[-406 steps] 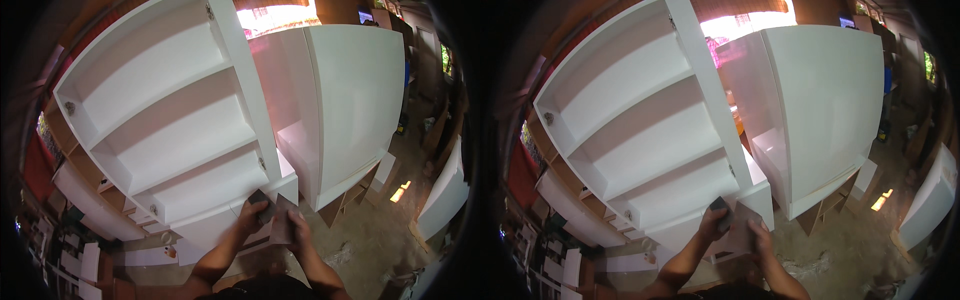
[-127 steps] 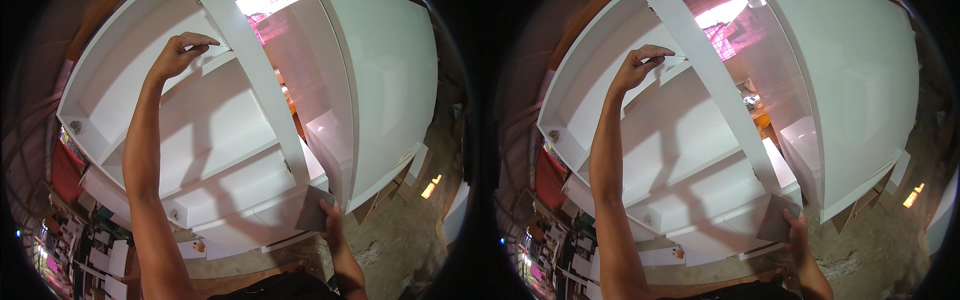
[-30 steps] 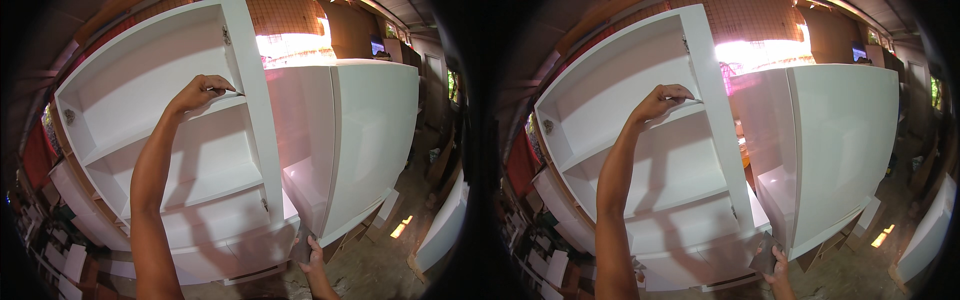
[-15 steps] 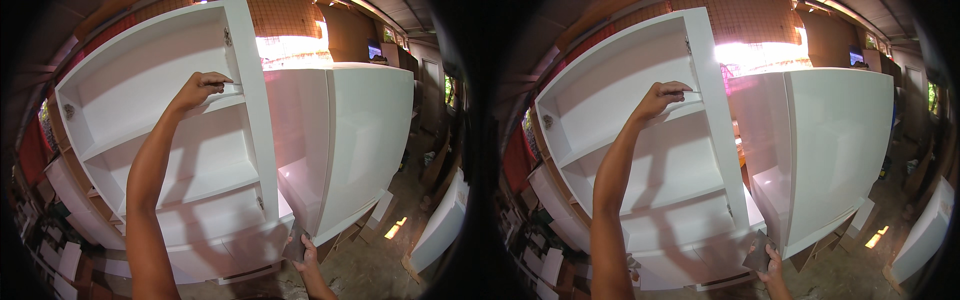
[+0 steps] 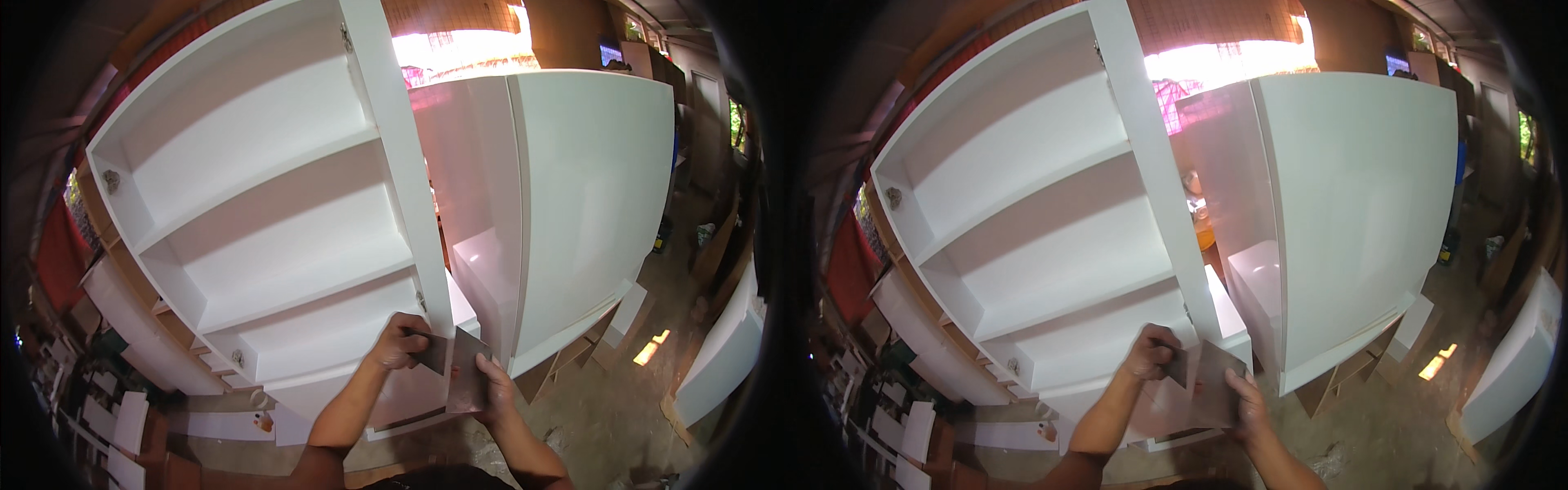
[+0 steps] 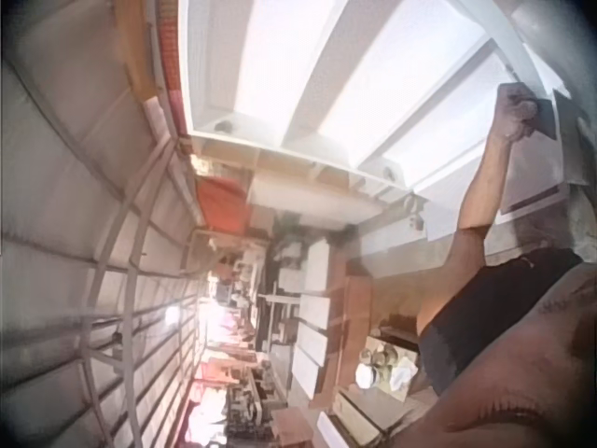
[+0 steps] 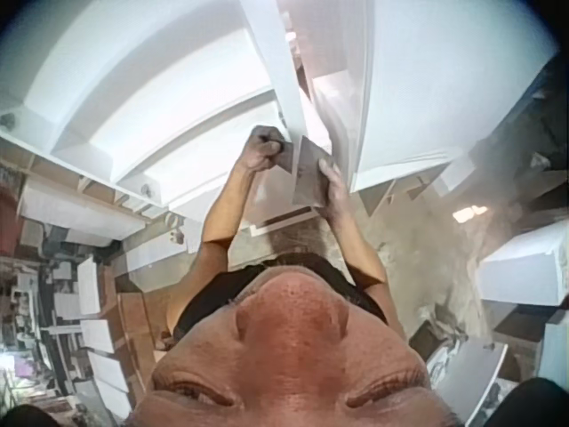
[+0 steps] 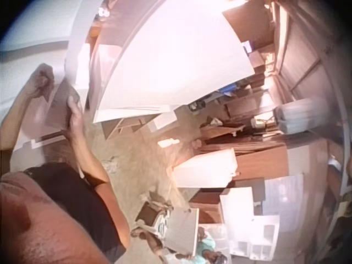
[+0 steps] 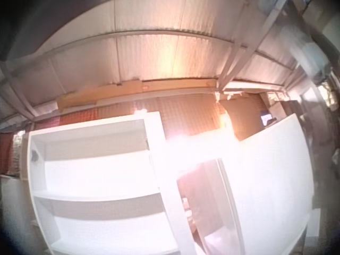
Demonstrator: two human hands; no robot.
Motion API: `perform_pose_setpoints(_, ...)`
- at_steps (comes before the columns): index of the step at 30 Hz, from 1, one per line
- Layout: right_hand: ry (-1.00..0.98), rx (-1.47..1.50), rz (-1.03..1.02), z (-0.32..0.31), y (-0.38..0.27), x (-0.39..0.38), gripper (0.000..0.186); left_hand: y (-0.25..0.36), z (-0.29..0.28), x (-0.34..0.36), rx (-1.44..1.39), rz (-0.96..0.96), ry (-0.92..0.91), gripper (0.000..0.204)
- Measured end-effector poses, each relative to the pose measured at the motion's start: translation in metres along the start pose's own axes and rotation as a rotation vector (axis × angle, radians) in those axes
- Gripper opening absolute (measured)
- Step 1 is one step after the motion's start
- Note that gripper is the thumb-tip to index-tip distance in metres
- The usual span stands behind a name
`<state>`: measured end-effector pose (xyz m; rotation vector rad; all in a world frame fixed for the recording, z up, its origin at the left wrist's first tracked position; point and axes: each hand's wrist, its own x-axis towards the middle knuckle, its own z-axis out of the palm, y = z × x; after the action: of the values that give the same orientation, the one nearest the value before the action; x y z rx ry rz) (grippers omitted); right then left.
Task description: The person sands the edges and shelves of a white cabinet using sandpaper, then wipes the surfaces with a cloth. Finally, the person applies a small amount of white paste to a corner using a small brush.
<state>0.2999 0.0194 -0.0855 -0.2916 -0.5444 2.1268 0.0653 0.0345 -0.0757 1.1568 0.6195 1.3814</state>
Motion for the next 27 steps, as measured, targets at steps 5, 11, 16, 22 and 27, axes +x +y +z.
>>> perform_pose_setpoints(5,-0.088,0.003,0.094,-0.019,-0.006,-0.003,0.044,-0.037,0.017,0.011,0.086,-0.129,-0.005,0.020)
perform_pose_setpoints(11,0.029,-0.027,0.016,-0.034,-0.029,-0.013,0.044,0.044,0.056,0.017,1.050,-0.493,-0.192,0.014)
perform_pose_setpoints(16,0.053,-0.068,-0.123,-0.050,-0.051,-0.016,0.042,0.096,0.068,0.063,0.834,0.180,0.508,0.015)
perform_pose_setpoints(22,0.112,-0.074,-0.056,-0.065,-0.045,-0.030,0.040,0.141,0.076,0.139,0.664,0.760,0.670,0.025)
perform_pose_setpoints(27,0.075,-0.061,-0.062,-0.084,-0.043,-0.039,0.038,0.145,0.073,0.179,0.672,0.830,0.756,0.020)
